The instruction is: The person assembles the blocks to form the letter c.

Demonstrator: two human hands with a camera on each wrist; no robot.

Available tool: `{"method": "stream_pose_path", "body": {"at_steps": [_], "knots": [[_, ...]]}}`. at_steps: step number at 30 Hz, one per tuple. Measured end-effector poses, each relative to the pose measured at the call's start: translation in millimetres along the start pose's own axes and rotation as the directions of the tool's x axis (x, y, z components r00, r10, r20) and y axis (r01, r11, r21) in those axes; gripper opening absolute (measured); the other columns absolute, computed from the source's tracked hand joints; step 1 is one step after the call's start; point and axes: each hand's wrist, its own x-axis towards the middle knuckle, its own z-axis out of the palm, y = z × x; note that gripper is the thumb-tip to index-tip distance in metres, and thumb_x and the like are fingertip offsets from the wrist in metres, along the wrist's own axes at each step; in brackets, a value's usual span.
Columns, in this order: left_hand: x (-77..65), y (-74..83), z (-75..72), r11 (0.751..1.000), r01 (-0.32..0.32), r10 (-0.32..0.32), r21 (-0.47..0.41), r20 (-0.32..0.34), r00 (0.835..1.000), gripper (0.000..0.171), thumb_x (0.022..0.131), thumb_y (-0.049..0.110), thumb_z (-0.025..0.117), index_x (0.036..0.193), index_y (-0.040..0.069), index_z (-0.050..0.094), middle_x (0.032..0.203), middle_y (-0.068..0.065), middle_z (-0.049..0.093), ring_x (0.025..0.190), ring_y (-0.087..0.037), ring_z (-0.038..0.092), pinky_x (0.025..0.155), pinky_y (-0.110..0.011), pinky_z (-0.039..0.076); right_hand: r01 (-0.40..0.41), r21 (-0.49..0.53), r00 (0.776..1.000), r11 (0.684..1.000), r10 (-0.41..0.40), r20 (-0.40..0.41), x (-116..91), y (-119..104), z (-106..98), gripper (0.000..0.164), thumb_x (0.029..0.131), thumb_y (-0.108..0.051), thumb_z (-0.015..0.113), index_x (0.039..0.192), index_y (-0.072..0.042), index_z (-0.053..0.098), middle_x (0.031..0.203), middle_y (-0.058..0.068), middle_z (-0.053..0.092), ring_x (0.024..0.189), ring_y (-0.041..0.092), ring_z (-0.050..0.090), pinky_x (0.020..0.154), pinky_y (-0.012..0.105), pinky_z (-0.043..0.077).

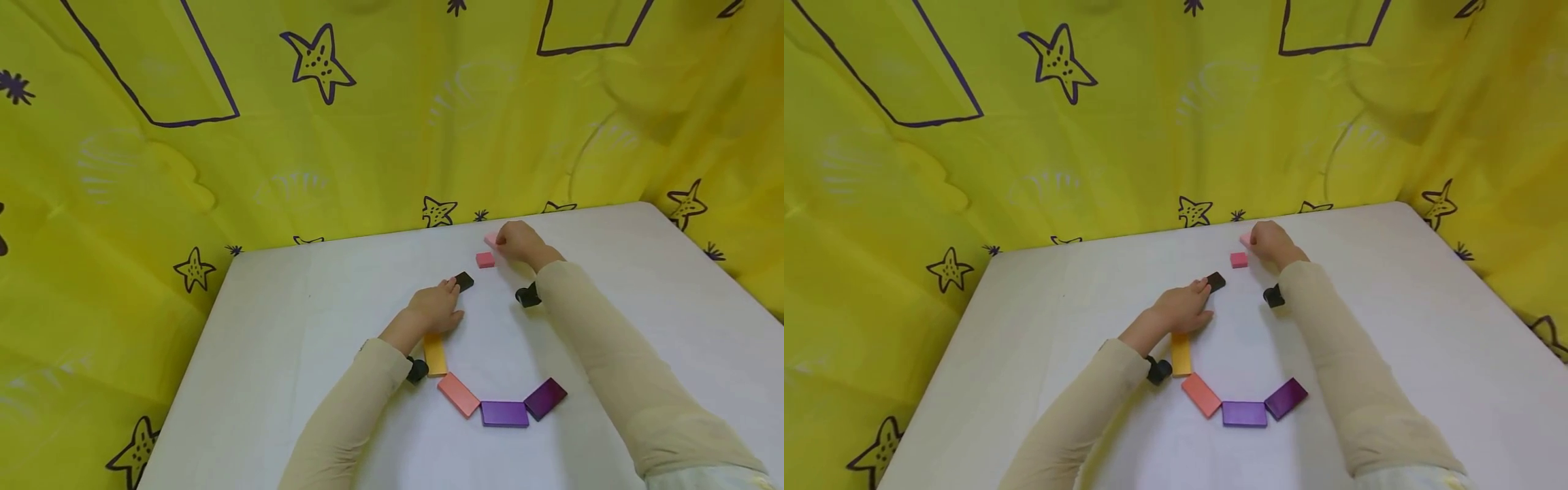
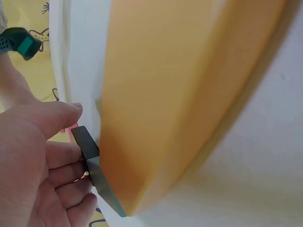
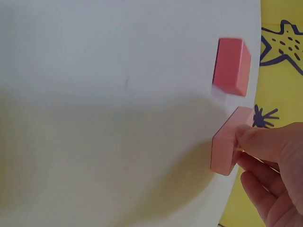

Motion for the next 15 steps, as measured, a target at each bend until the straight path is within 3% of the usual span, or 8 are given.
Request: {"method": "stream_pose_path", "body": {"at_steps": [15], "knots": [[0.3,1.1,0.5,1.000,0.006,-0.006,-0.018,0.005,1.000,0.061,0.096,0.042,0.040,0.145,0.007,0.027,0.150,-0.006,0.022,0.135,-0.017,0.022,0.105,-0.030,0.026,0.101,-0.075,0.995,0.992,-0.101,0.003,-25,11,-3,0.013,0.084,0.001,0.060,0.094,0.007,0.067,0.089,0.018,0.063,0.081,0.032,0.052,0.084,0.047,0.044]]}}
